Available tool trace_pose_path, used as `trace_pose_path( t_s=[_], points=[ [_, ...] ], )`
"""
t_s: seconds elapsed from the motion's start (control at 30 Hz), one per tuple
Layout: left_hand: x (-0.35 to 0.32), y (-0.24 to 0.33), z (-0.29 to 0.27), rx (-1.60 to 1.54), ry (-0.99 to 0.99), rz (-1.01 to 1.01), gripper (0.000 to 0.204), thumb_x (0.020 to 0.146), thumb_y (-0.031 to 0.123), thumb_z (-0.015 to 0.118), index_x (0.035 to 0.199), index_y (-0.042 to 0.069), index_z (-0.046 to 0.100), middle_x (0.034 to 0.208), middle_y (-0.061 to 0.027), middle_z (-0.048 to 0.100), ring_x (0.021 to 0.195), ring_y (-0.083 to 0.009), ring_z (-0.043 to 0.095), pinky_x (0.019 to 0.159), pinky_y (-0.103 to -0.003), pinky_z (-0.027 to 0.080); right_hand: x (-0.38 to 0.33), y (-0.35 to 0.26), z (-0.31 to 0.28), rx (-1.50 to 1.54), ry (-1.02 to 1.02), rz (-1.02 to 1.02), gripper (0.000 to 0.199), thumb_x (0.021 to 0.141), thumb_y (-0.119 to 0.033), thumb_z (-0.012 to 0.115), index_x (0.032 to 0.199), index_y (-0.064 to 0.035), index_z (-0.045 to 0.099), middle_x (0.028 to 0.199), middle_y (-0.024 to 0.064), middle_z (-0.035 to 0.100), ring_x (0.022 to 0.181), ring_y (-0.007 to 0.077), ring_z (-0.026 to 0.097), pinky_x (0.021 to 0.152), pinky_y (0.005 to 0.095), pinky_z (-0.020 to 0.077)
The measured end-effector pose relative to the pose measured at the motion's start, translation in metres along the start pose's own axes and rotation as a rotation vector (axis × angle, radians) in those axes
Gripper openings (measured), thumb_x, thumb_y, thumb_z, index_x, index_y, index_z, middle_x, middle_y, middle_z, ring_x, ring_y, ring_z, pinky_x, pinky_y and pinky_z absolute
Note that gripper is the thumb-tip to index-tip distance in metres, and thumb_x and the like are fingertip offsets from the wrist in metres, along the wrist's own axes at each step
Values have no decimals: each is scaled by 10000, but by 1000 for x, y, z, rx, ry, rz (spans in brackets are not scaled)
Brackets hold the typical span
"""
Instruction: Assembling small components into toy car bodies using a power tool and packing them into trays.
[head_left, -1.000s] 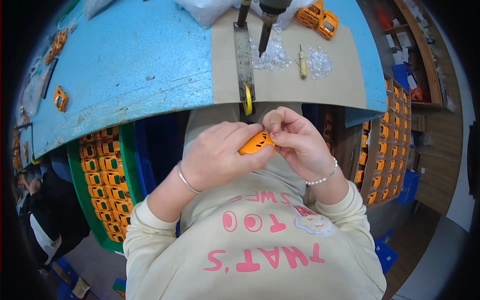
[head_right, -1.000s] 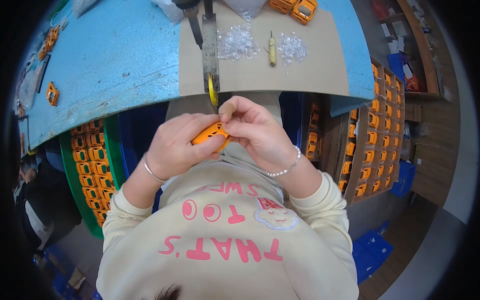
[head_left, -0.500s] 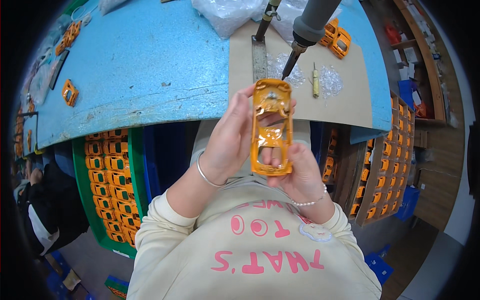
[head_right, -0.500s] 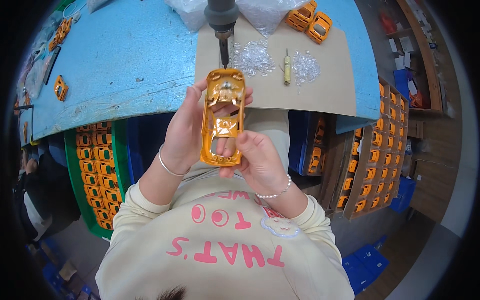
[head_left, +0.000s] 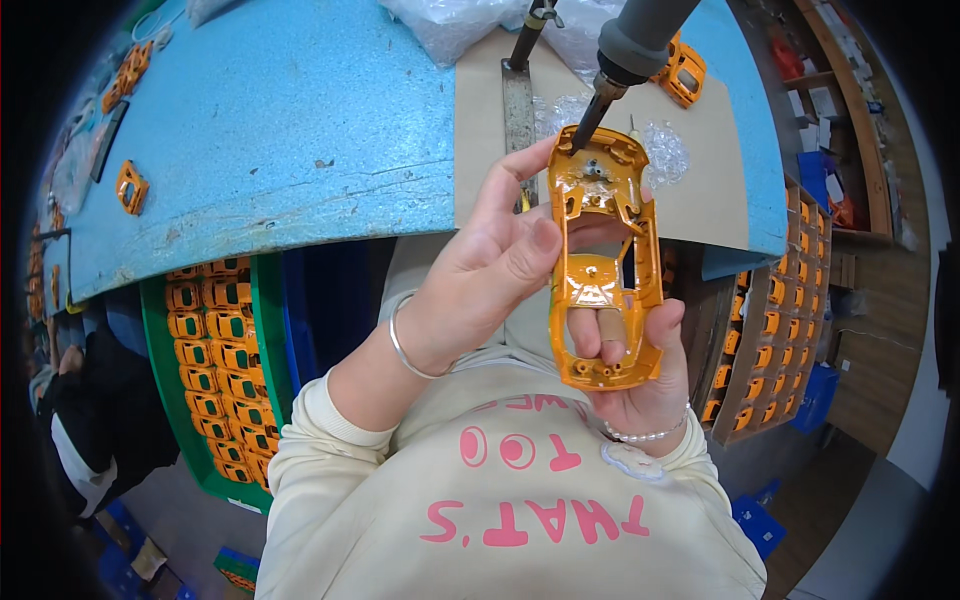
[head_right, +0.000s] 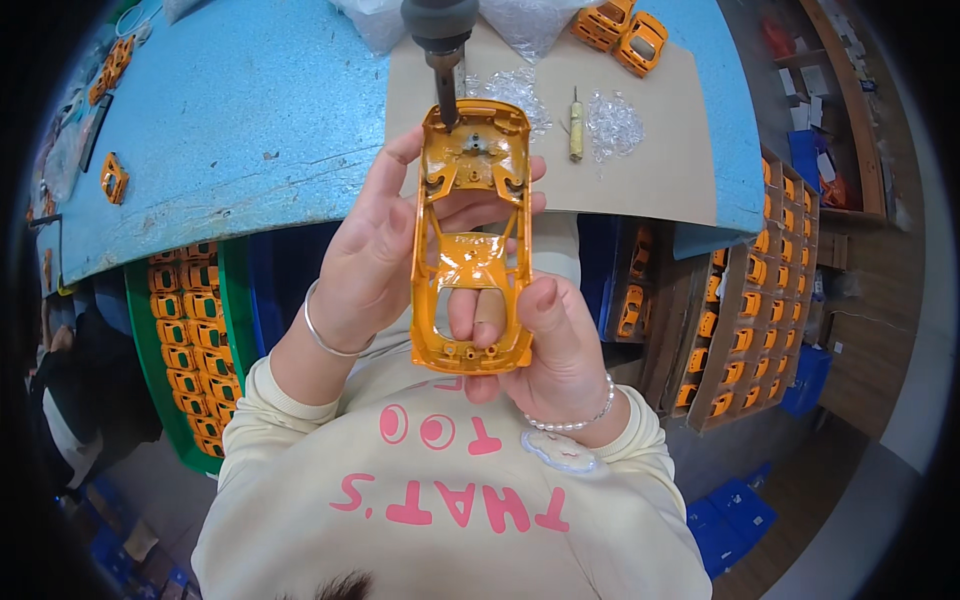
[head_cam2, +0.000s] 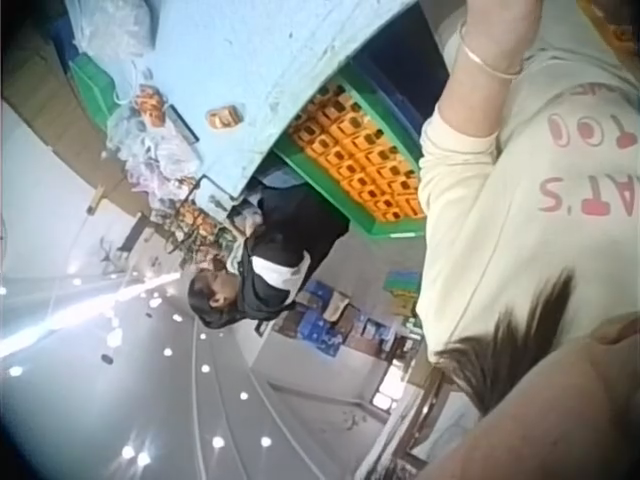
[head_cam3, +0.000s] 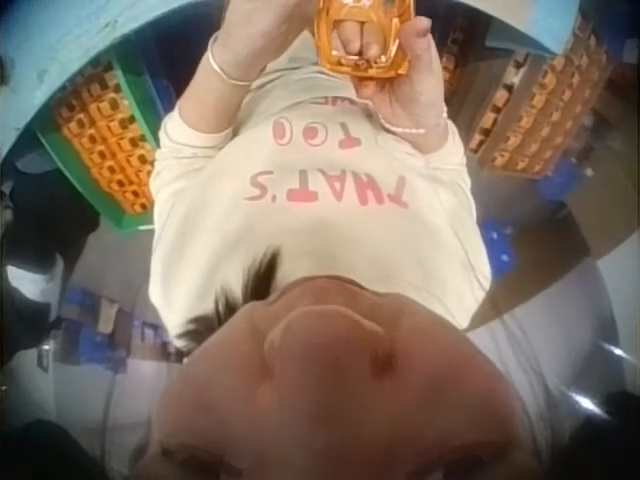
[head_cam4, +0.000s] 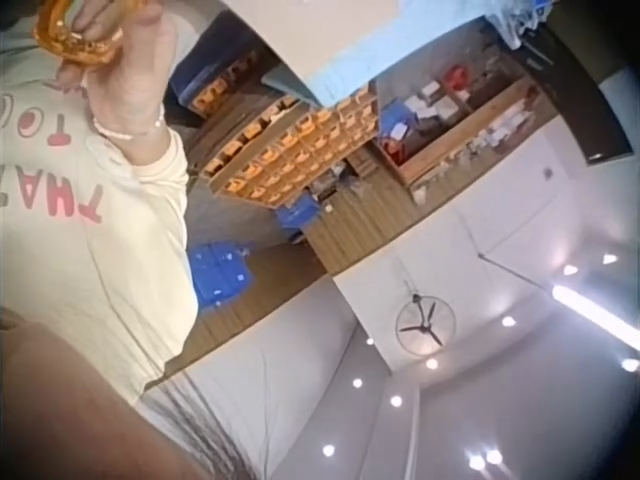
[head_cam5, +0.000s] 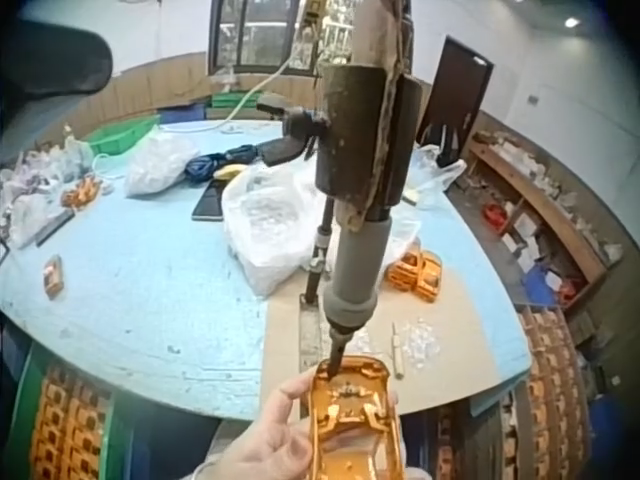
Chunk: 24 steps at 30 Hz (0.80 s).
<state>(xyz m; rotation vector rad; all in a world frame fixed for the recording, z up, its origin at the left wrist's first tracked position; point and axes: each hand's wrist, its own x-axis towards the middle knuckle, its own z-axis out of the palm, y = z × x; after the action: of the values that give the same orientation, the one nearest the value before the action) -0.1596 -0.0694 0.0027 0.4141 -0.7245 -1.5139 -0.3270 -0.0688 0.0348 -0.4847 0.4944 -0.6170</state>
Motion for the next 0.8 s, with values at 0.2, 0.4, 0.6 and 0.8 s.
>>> trace_pose_path(
  t_s=[0.2, 0.4, 0.6, 0.8],
  points=[
    [0, -1, 18, -37, 42, -11, 728, 966, 495, 457, 1499, 138, 111, 1434, -326, 353, 1274, -451, 466, 1033, -509, 429, -4, -13, 0, 44, 35, -1, 569, 965, -531, 478, 860, 16, 595, 877, 129, 589, 546, 181, 662, 478, 205, 553],
    [-15, 2, 19, -151, 131, -67, 732, 956, 375, 546, 1508, 132, 130, 1428, -291, 371, 1224, -398, 519, 993, -474, 474, -3, -15, -1, 36, 59, 73, 460, 1006, -424, 461, 918, 4, 608, 873, 113, 628, 578, 166, 647, 491, 224, 529],
    [-52, 94, -87, 1170, 710, -41, 584, 908, 179, 524, 1473, 143, 379, 1007, -78, 588, 954, -190, 579, 827, -320, 485, 10, -46, -40, -655, 177, 114, 278, 1007, -222, 479, 1046, 12, 624, 956, 95, 682, 646, 119, 634, 530, 221, 506],
    [-104, 210, -215, 2698, 1076, -154, 453, 937, 178, 561, 1386, 166, 494, 1133, -229, 583, 960, -350, 605, 822, -443, 498, 89, -150, -112, -1564, 544, -530, 266, 891, -194, 606, 1086, -21, 655, 947, 95, 670, 700, 171, 646, 645, 315, 519]
  ],
)
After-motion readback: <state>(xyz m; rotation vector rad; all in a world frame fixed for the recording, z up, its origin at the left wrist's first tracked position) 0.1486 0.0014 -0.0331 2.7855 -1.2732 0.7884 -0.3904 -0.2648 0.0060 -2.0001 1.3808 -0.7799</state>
